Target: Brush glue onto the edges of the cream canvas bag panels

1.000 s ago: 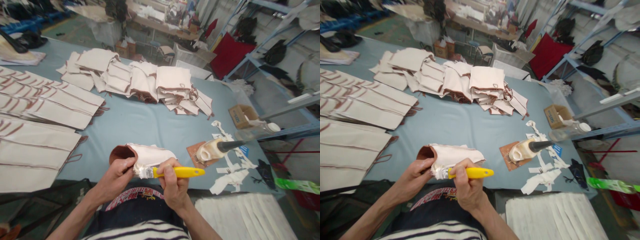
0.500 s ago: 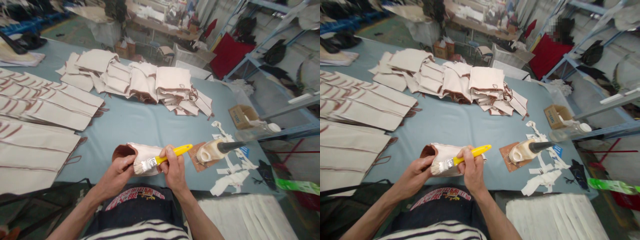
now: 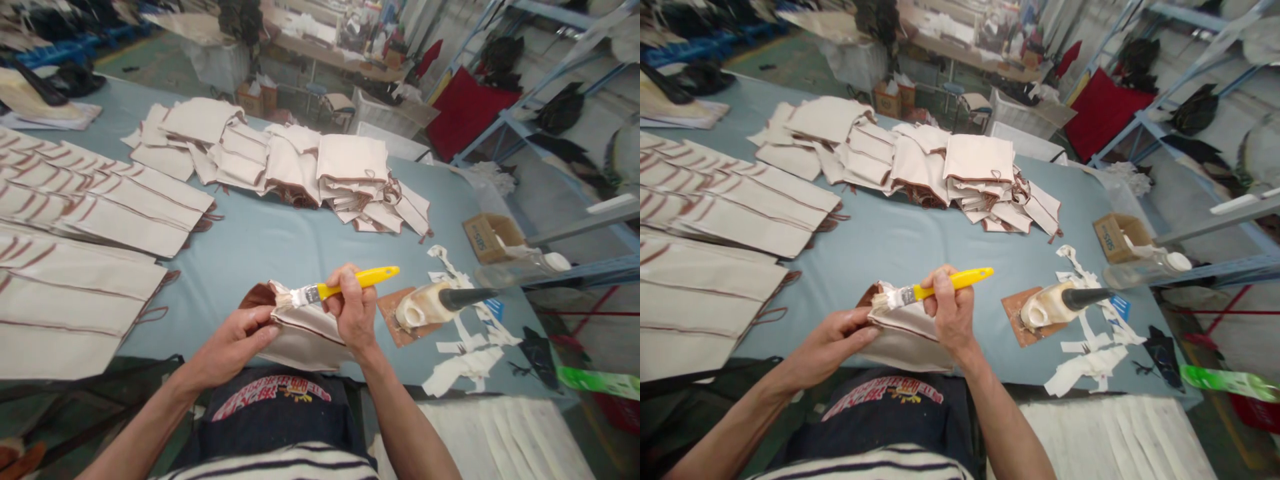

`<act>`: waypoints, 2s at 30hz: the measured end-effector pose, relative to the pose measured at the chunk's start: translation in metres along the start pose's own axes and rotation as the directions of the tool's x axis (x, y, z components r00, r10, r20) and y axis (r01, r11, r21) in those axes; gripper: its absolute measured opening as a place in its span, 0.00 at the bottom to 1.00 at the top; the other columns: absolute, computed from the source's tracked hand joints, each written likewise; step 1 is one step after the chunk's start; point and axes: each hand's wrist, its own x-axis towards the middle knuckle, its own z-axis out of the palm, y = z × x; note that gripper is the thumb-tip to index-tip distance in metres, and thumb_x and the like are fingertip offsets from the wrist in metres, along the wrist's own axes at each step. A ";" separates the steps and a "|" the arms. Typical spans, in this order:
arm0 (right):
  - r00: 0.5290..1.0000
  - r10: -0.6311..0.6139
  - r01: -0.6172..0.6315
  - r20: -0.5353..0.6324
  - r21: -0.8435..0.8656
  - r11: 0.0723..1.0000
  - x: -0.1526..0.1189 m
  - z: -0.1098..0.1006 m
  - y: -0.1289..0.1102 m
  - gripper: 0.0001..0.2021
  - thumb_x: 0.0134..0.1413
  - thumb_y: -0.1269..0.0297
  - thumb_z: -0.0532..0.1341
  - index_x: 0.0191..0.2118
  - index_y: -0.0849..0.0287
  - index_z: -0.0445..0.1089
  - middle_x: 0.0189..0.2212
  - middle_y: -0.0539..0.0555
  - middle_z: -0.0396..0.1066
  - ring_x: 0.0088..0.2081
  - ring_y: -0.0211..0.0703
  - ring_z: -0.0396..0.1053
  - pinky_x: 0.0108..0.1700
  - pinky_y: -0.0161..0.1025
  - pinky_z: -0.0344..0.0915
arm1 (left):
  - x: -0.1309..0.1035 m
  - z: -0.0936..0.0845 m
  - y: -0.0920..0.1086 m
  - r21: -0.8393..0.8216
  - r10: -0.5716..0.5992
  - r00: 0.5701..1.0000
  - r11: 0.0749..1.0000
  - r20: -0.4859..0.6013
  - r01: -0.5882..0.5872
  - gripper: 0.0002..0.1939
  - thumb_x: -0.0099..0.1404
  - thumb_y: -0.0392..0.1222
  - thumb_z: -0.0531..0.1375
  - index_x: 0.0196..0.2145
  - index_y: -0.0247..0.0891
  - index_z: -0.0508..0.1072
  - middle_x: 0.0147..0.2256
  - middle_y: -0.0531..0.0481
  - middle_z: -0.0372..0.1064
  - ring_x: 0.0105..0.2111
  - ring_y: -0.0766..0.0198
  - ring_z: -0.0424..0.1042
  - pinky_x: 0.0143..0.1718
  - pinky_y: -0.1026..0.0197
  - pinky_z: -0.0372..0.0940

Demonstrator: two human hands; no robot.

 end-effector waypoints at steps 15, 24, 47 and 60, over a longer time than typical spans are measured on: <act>0.979 -0.145 0.158 0.144 -0.081 0.984 0.012 0.002 0.006 0.20 0.67 0.44 0.59 0.34 0.57 0.71 0.17 0.43 0.62 0.19 0.33 0.57 0.23 0.33 0.56 | 0.004 0.004 0.002 -0.208 -0.079 0.994 0.974 0.078 0.093 0.18 0.68 0.52 0.61 0.41 0.33 0.80 0.35 0.49 0.75 0.33 0.63 0.67 0.35 0.65 0.62; 0.967 -0.200 0.227 0.159 -0.177 0.958 -0.024 -0.025 -0.003 0.17 0.69 0.50 0.59 0.32 0.55 0.73 0.16 0.43 0.59 0.16 0.33 0.53 0.19 0.33 0.51 | 0.011 0.002 0.004 -0.309 -0.232 0.969 0.919 0.081 0.245 0.17 0.66 0.51 0.63 0.44 0.34 0.79 0.33 0.50 0.76 0.30 0.65 0.67 0.32 0.66 0.60; 0.727 -0.612 0.671 0.312 -0.515 0.534 -0.031 -0.014 0.024 0.08 0.70 0.65 0.54 0.43 0.51 0.71 0.26 0.50 0.76 0.25 0.42 0.72 0.29 0.40 0.68 | 0.013 0.020 0.010 -0.506 -0.277 0.961 0.832 -0.022 0.228 0.18 0.63 0.51 0.66 0.43 0.34 0.75 0.31 0.52 0.71 0.29 0.65 0.66 0.30 0.66 0.61; 0.968 -0.163 0.114 -0.191 -0.242 0.963 -0.020 0.024 0.043 0.16 0.70 0.49 0.55 0.38 0.56 0.69 0.18 0.44 0.68 0.20 0.36 0.66 0.26 0.34 0.63 | 0.020 0.026 -0.001 0.355 0.020 0.937 0.928 -0.350 0.113 0.13 0.70 0.44 0.52 0.27 0.41 0.61 0.23 0.57 0.60 0.24 0.64 0.61 0.28 0.61 0.53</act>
